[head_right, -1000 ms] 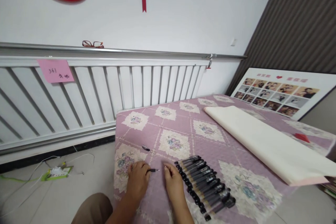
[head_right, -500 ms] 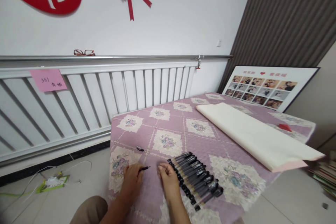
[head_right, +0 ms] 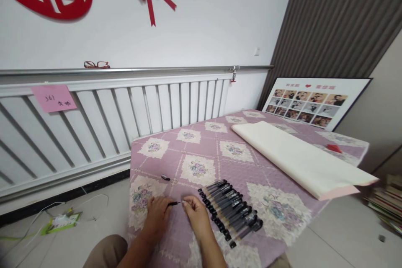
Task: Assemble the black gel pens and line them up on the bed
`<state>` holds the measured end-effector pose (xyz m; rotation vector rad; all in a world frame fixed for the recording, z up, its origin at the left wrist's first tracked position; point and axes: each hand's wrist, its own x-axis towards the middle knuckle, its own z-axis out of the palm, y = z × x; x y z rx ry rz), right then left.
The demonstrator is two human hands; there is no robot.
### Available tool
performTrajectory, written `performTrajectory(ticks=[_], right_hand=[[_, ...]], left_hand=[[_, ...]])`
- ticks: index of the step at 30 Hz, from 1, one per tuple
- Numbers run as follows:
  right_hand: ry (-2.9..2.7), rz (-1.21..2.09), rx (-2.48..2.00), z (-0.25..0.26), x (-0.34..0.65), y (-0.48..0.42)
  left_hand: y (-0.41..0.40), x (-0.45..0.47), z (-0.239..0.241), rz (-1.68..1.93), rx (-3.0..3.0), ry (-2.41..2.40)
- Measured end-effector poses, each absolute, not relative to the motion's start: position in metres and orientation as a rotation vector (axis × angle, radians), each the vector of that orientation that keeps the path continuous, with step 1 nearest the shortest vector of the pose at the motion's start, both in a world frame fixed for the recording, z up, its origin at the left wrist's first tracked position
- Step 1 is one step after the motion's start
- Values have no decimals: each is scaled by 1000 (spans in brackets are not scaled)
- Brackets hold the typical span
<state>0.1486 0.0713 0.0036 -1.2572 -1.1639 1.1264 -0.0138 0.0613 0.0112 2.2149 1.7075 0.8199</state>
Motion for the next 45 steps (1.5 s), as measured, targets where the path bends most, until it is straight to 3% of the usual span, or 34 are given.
performTrajectory(ticks=[45], right_hand=[[-1443, 1100, -1266, 2, 146, 71]], left_hand=[[63, -16, 2, 813, 2269, 1591]])
